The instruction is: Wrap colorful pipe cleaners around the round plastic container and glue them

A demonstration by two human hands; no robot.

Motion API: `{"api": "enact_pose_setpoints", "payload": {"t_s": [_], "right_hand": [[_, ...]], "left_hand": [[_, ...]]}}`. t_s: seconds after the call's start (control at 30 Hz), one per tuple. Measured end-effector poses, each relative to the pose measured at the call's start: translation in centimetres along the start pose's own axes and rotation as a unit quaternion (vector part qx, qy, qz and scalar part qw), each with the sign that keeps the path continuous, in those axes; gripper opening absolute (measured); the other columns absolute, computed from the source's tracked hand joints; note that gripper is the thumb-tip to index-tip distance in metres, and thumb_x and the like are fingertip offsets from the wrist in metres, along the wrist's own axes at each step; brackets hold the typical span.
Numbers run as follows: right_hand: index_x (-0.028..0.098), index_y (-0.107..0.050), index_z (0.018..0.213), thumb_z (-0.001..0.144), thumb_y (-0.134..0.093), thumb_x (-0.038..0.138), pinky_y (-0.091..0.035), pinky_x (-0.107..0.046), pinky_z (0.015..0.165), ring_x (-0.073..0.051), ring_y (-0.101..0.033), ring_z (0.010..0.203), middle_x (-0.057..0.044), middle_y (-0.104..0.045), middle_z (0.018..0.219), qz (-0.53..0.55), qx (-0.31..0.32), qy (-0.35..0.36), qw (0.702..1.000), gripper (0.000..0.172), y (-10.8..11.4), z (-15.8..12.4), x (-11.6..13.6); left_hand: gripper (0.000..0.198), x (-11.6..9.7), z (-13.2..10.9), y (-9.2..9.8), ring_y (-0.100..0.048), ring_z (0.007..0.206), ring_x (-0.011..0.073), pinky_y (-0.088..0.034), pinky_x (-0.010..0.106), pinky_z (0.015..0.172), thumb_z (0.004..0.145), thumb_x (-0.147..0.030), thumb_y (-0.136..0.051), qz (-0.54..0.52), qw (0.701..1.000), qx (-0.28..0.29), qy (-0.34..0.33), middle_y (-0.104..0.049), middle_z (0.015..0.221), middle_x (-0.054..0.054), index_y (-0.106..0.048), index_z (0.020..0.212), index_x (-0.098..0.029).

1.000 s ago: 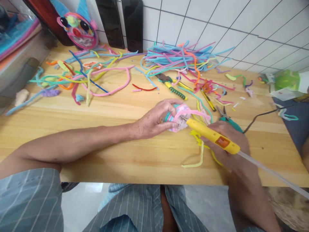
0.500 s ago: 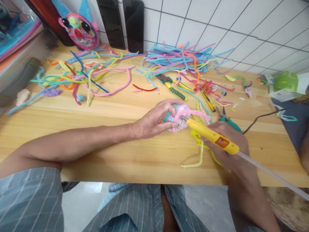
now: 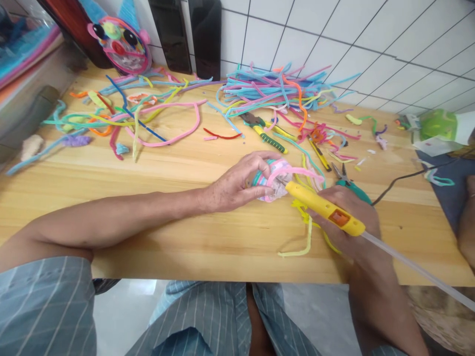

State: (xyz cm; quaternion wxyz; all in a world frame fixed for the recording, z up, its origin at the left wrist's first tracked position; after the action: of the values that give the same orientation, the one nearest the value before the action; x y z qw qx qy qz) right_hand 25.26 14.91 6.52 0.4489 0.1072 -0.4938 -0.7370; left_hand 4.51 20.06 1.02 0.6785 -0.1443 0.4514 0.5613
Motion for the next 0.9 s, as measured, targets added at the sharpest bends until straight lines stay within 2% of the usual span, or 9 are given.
{"api": "enact_pose_setpoints", "payload": {"t_s": [0.27,0.5,0.67,0.9], "right_hand": [[0.028,-0.062,0.110,0.100,-0.074,0.014,-0.062,-0.032,0.073,-0.021,-0.076,0.083,-0.003,-0.075,0.091,0.005,-0.005,0.033,0.999,0.020,-0.26,0.17,0.41],[0.029,-0.065,0.104,0.096,-0.078,0.014,-0.062,-0.035,0.072,-0.022,-0.076,0.082,-0.001,-0.075,0.091,0.030,-0.026,-0.027,0.999,0.021,0.30,-0.37,-0.50],[0.030,-0.066,0.103,0.097,-0.078,0.017,-0.062,-0.038,0.068,-0.023,-0.075,0.078,-0.001,-0.075,0.091,0.043,-0.017,-0.034,0.998,0.019,0.05,-0.24,-0.40],[0.028,-0.066,0.105,0.093,-0.081,0.012,-0.061,-0.033,0.073,-0.020,-0.075,0.083,-0.001,-0.076,0.092,0.055,-0.028,-0.024,0.998,0.025,0.34,-0.36,-0.39]], "left_hand": [[0.027,-0.37,0.01,-0.02,-0.065,0.151,0.0324,-0.052,0.054,0.125,0.106,-0.046,-0.077,-0.001,1.000,0.003,0.002,-0.070,0.155,0.019,-0.063,0.111,-0.023],[0.027,-0.38,-0.10,0.00,-0.065,0.151,0.0298,-0.053,0.051,0.124,0.107,-0.045,-0.076,0.013,1.000,-0.001,-0.016,-0.069,0.154,0.020,-0.061,0.112,-0.023],[0.028,-0.35,-0.04,-0.07,-0.065,0.151,0.0309,-0.053,0.054,0.124,0.107,-0.047,-0.076,0.010,1.000,-0.003,-0.011,-0.069,0.154,0.020,-0.061,0.111,-0.023],[0.029,-0.39,-0.03,0.06,-0.065,0.151,0.0307,-0.053,0.054,0.125,0.107,-0.047,-0.075,0.008,1.000,0.000,-0.010,-0.068,0.155,0.020,-0.060,0.113,-0.023]]}}
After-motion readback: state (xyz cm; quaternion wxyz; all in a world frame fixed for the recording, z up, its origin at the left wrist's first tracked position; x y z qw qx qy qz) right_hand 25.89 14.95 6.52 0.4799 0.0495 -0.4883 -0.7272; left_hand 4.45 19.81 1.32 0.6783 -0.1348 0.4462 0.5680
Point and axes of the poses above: each hand's wrist, its own z-axis towards the middle knuckle, its own y-axis out of the back of the hand, x = y × z, the point moved 9 cm from there along z, towards the middle knuckle
